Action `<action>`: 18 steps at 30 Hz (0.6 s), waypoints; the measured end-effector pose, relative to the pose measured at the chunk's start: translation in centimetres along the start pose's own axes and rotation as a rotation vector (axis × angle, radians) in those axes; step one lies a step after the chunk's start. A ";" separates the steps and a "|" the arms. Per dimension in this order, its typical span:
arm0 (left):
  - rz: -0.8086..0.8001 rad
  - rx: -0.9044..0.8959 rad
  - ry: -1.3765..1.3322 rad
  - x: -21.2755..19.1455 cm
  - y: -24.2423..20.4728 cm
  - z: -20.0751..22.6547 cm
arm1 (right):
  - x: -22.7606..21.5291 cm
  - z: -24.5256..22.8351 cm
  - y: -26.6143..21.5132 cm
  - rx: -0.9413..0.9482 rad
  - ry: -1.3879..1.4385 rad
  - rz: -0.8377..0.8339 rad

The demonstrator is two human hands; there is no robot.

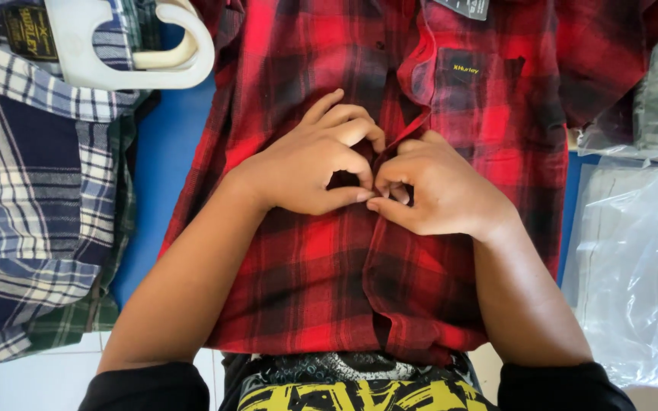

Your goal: Taking a shirt out of a plastic bag, buttoning it, and putting it on a hanger.

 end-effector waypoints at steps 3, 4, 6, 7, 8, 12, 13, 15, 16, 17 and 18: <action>0.006 -0.001 -0.013 0.0 0.0 0.1 | -0.1 0.3 -0.1 -0.022 0.079 -0.013; 0.005 -0.002 -0.005 0.0 0.1 0.1 | 0.0 0.5 -0.2 -0.031 0.086 -0.042; 0.004 -0.001 0.003 0.1 0.1 0.1 | 0.2 0.9 -0.3 -0.039 0.095 -0.070; 0.009 -0.004 0.006 0.1 0.1 0.1 | 0.2 1.0 -0.3 -0.058 0.097 -0.074; 0.015 -0.006 0.008 0.1 0.1 0.0 | 0.3 1.0 -0.3 -0.076 0.100 -0.078; 0.009 -0.023 -0.027 0.2 0.0 0.1 | 0.1 1.3 -0.4 -0.105 0.171 -0.076; 0.013 -0.027 -0.026 0.2 0.0 0.2 | 0.1 1.4 -0.4 -0.112 0.178 -0.085; 0.016 -0.030 -0.023 0.2 0.0 0.2 | 0.2 1.4 -0.4 -0.119 0.184 -0.094; 0.019 -0.026 -0.025 0.2 -0.1 0.1 | 0.2 1.4 -0.4 -0.106 0.190 -0.078; 0.022 -0.022 -0.027 0.2 -0.1 0.1 | 0.1 1.3 -0.3 -0.093 0.195 -0.063; 0.024 -0.023 -0.026 0.1 -0.1 0.1 | 0.2 1.0 -0.3 -0.095 0.194 -0.064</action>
Point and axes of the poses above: each hand's wrist, its own y-axis towards the middle knuckle, its own x-axis out of the palm, z = x × y, the point moved 6 cm from there along y, towards the middle knuckle, and after that the axes turned 1 degree about -y, right-handed, at the moved point
